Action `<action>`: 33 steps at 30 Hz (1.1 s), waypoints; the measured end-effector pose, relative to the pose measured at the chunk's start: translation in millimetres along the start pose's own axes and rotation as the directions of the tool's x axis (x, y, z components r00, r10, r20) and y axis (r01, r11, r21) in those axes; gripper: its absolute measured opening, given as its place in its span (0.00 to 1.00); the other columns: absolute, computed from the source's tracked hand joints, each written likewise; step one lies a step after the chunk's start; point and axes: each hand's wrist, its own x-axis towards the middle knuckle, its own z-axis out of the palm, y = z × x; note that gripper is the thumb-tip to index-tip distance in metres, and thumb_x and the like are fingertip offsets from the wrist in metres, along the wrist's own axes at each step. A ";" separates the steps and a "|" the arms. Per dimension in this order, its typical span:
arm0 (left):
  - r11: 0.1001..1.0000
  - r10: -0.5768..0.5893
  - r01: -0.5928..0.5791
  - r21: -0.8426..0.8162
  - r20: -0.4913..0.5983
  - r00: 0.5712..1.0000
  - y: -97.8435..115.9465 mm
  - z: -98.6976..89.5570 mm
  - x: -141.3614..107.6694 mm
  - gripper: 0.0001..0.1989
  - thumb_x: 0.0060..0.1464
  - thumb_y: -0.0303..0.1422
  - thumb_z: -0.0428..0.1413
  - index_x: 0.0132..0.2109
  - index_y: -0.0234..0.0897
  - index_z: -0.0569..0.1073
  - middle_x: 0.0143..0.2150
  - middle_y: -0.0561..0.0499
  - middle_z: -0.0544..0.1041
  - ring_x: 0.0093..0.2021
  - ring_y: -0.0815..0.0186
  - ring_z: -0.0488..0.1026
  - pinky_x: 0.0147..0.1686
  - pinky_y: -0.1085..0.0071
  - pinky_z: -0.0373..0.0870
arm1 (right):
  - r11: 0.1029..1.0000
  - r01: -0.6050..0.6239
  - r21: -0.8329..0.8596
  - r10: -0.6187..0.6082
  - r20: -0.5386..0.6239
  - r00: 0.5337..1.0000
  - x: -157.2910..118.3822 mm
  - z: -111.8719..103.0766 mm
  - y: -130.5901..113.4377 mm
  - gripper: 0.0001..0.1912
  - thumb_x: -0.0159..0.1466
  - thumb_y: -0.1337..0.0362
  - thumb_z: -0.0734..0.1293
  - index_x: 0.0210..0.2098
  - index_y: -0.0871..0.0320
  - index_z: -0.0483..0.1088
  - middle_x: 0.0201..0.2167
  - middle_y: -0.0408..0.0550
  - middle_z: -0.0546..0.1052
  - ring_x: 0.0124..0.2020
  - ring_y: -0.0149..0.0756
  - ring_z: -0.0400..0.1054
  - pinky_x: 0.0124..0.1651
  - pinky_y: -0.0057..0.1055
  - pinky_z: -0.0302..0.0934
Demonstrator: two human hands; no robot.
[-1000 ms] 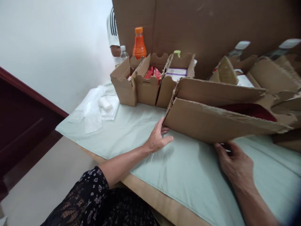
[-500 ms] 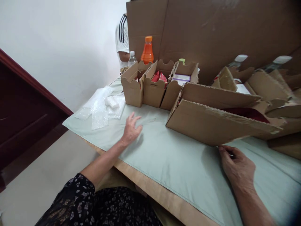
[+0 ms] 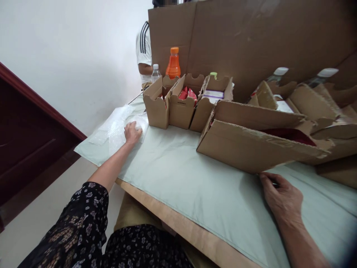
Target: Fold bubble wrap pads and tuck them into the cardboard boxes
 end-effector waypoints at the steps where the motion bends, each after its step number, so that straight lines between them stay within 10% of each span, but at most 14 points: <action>1: 1.000 0.001 -0.001 -0.007 0.001 1.000 -1.9 0.8 1.2 0.25 0.51 0.28 0.59 0.58 0.32 0.76 0.63 0.33 0.74 0.69 0.41 0.66 0.72 0.46 0.58 | 1.000 -0.002 0.003 0.002 0.001 1.000 -0.5 -0.4 -1.0 0.04 0.51 0.57 0.67 0.25 0.48 0.69 0.30 0.56 0.80 0.34 0.50 0.75 0.48 0.45 0.65; 14: 0.930 -0.002 -0.084 -0.358 -0.232 0.973 -5.9 -67.4 -27.1 0.10 0.61 0.33 0.56 0.47 0.36 0.77 0.56 0.45 0.74 0.64 0.59 0.68 0.69 0.65 0.60 | 1.000 0.026 -0.015 -0.026 -0.011 1.000 6.9 5.6 16.5 0.21 0.45 0.46 0.62 0.30 0.53 0.72 0.31 0.56 0.81 0.34 0.51 0.74 0.48 0.45 0.66; 19: 0.798 0.015 0.040 -0.601 0.085 0.996 26.2 -65.7 -84.1 0.15 0.57 0.45 0.61 0.34 0.37 0.71 0.33 0.54 0.71 0.41 0.65 0.72 0.48 0.70 0.70 | 0.998 0.028 -0.049 -0.028 0.001 1.000 11.6 6.8 17.7 0.20 0.43 0.45 0.62 0.28 0.51 0.71 0.27 0.55 0.79 0.36 0.55 0.76 0.49 0.48 0.66; 25: 0.700 0.216 0.295 -0.650 0.587 0.780 78.6 -18.8 -176.6 0.24 0.48 0.53 0.67 0.32 0.34 0.76 0.28 0.53 0.74 0.31 0.67 0.70 0.35 0.71 0.67 | 0.994 0.107 -0.024 -0.107 0.023 0.994 5.5 4.0 11.7 0.15 0.45 0.47 0.63 0.25 0.50 0.69 0.30 0.55 0.81 0.32 0.52 0.73 0.48 0.49 0.66; 33: 0.557 0.327 0.545 -0.626 0.769 0.549 143.0 44.1 -230.5 0.23 0.47 0.51 0.69 0.34 0.34 0.77 0.29 0.53 0.74 0.30 0.69 0.68 0.33 0.72 0.65 | 0.976 0.208 0.059 -0.213 0.097 0.972 -13.4 -6.1 22.3 0.19 0.53 0.45 0.65 0.30 0.54 0.75 0.30 0.51 0.81 0.31 0.42 0.72 0.43 0.41 0.68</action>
